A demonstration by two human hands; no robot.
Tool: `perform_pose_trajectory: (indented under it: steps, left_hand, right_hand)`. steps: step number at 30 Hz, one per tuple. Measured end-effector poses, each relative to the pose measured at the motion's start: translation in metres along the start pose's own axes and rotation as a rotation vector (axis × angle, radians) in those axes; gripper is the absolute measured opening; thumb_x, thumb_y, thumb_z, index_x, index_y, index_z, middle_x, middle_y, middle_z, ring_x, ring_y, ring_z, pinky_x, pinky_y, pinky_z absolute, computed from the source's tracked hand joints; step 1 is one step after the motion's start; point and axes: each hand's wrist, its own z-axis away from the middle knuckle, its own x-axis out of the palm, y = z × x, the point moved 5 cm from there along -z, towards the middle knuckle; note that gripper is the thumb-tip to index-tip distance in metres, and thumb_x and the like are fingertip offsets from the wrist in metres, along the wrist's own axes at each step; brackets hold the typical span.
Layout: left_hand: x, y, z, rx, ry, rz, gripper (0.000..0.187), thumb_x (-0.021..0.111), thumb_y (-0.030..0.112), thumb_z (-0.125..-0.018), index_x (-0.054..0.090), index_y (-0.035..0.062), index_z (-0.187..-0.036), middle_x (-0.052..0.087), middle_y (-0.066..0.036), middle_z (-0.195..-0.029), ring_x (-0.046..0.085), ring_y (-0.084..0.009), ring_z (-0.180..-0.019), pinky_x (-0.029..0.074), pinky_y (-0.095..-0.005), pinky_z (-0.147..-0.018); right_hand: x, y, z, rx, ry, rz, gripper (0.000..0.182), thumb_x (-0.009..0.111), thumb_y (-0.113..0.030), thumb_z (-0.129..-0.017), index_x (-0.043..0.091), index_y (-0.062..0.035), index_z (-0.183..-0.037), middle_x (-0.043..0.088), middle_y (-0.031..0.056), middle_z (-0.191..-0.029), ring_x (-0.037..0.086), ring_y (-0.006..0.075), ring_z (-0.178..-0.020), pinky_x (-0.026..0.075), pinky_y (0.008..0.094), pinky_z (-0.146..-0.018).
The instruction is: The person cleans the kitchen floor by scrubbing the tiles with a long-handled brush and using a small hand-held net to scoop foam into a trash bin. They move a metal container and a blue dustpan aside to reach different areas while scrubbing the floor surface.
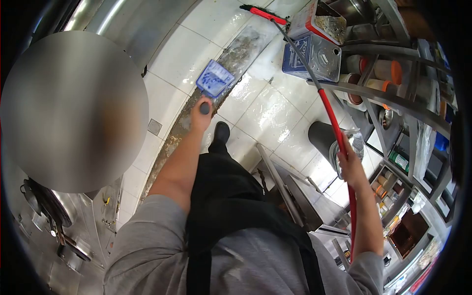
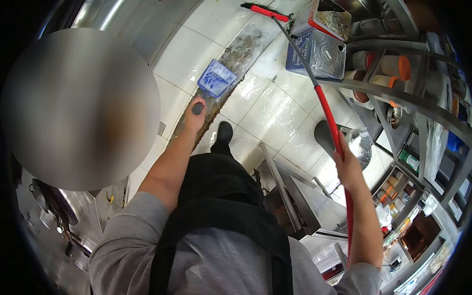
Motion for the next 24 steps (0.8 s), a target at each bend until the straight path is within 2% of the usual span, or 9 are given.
perform_pose_trajectory:
  steps: [1,3,5,9,10,11,16,18,24]
  left_hand:
    - [0.013,-0.004,-0.010,0.033,0.007,-0.034,0.016,0.063,-0.006,-0.081,0.054,0.0063,-0.086,0.061,-0.007,-0.090,0.062,-0.0247,-0.108,0.038,-0.0331,-0.103]
    - [0.038,-0.003,-0.025,0.069,0.012,-0.066,0.015,0.065,-0.004,-0.080,0.055,0.0067,-0.086,0.062,-0.009,-0.088,0.064,-0.0259,-0.102,0.041,-0.0326,-0.100]
    - [0.049,0.011,-0.035,0.066,0.122,-0.085,0.017,0.061,-0.006,-0.075,0.056,0.0073,-0.085,0.062,-0.015,-0.084,0.062,-0.0362,-0.085,0.048,-0.0355,-0.081]
    - [0.075,0.013,-0.057,-0.056,0.019,-0.160,0.017,0.062,-0.005,-0.074,0.056,0.0067,-0.085,0.063,-0.014,-0.090,0.060,-0.0381,-0.087,0.048,-0.0382,-0.076]
    - [0.082,0.016,-0.060,-0.056,0.012,-0.160,0.017,0.062,-0.005,-0.074,0.056,0.0067,-0.085,0.063,-0.014,-0.090,0.060,-0.0381,-0.087,0.048,-0.0382,-0.076]
    - [0.088,0.019,-0.062,-0.034,0.003,-0.172,0.016,0.062,-0.004,-0.074,0.057,0.0067,-0.085,0.063,-0.014,-0.092,0.060,-0.0384,-0.089,0.048,-0.0396,-0.076]
    - [0.114,0.010,-0.063,0.002,-0.045,-0.234,0.016,0.062,-0.003,-0.075,0.058,0.0069,-0.086,0.064,-0.016,-0.098,0.059,-0.0392,-0.096,0.047,-0.0429,-0.079]
    - [0.114,0.014,-0.058,0.204,0.026,-0.242,0.015,0.061,-0.003,-0.076,0.058,0.0069,-0.086,0.063,-0.016,-0.100,0.059,-0.0396,-0.098,0.047,-0.0435,-0.080]
    - [0.107,0.009,-0.070,0.030,-0.143,-0.229,0.013,0.063,-0.001,-0.076,0.059,0.0068,-0.086,0.064,-0.018,-0.105,0.058,-0.0388,-0.108,0.047,-0.0426,-0.087]
  right_hand:
    - [0.011,0.000,0.003,-0.015,-0.008,-0.038,0.062,0.049,-0.012,-0.098,0.025,-0.0231,-0.153,0.050,0.0015,-0.073,0.044,0.0093,-0.058,0.041,0.0263,-0.050]
    - [0.024,-0.005,0.018,0.142,-0.092,-0.138,0.063,0.052,-0.014,-0.096,0.026,-0.0248,-0.153,0.056,0.0078,-0.075,0.052,0.0149,-0.061,0.047,0.0302,-0.061]
    - [0.045,0.000,0.025,0.150,-0.119,-0.164,0.064,0.052,-0.014,-0.097,0.023,-0.0248,-0.153,0.053,0.0052,-0.071,0.048,0.0145,-0.059,0.046,0.0302,-0.062]
    - [0.094,0.011,0.043,0.051,-0.153,0.042,0.064,0.050,-0.015,-0.097,0.020,-0.0200,-0.153,0.067,0.0265,-0.091,0.067,0.0389,-0.084,0.050,0.0436,-0.078]
    - [0.100,-0.001,0.052,0.148,-0.241,0.004,0.065,0.050,-0.018,-0.097,0.017,-0.0194,-0.154,0.064,0.0339,-0.101,0.063,0.0467,-0.098,0.049,0.0467,-0.084]
    - [0.114,0.008,0.057,0.053,-0.216,-0.004,0.067,0.050,-0.018,-0.097,0.014,-0.0209,-0.154,0.063,0.0350,-0.098,0.063,0.0474,-0.096,0.049,0.0470,-0.084]
    - [0.135,-0.023,0.094,0.229,-0.385,-0.123,0.070,0.051,-0.020,-0.097,0.012,-0.0256,-0.154,0.063,0.0337,-0.094,0.062,0.0483,-0.094,0.048,0.0493,-0.081]
    - [0.142,-0.023,0.106,0.214,-0.387,-0.162,0.070,0.052,-0.020,-0.097,0.012,-0.0259,-0.154,0.064,0.0328,-0.091,0.063,0.0480,-0.093,0.048,0.0491,-0.080]
    - [0.161,-0.030,0.133,0.113,-0.408,-0.205,0.075,0.055,-0.019,-0.096,0.007,-0.0281,-0.154,0.067,0.0254,-0.082,0.067,0.0415,-0.079,0.051,0.0463,-0.071]
